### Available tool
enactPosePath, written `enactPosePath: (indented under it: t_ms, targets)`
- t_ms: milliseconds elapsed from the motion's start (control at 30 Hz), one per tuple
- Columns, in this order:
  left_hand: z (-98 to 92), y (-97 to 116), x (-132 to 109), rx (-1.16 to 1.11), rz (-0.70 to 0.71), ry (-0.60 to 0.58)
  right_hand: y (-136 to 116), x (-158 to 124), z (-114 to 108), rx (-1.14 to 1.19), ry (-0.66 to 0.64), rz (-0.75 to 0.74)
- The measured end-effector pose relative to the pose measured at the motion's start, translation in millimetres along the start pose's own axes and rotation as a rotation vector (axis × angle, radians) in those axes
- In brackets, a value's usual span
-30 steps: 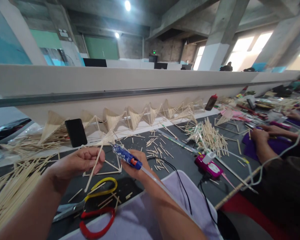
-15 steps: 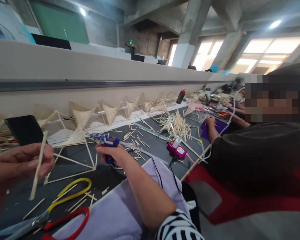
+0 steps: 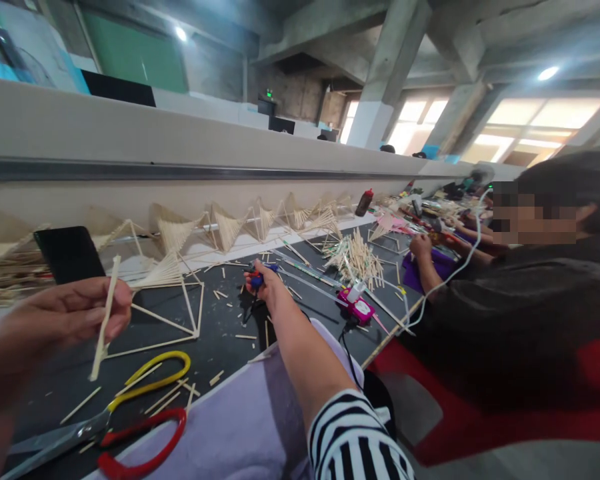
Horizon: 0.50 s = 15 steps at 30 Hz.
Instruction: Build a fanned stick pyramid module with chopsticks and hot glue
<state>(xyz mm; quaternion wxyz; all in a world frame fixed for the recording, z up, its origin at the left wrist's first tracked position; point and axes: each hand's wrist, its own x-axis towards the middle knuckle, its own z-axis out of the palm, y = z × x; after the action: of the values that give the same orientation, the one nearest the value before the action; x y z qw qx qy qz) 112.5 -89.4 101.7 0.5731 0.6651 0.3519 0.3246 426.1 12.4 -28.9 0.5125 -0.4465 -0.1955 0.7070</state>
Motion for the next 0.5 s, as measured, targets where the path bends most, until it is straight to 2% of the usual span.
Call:
enactPosePath:
  t_ms: [167,333,467,500]
  targets:
    - [-6.2,8,-9,0.031,0.036,0.111,-4,-1,-9,-0.016,-0.024,0.052]
    - [-7.7,8,-8,0.015,0.03,0.138,-11,-2,-11,-0.05,-0.012,0.088]
    - [-8.2,5,-8,0.017,0.026,0.15,-28,-13,-7,-0.146,-0.071,0.122]
    - [-8.1,5,-9,0.007,0.023,0.198,-35,-18,-6,-0.163,-0.09,0.127]
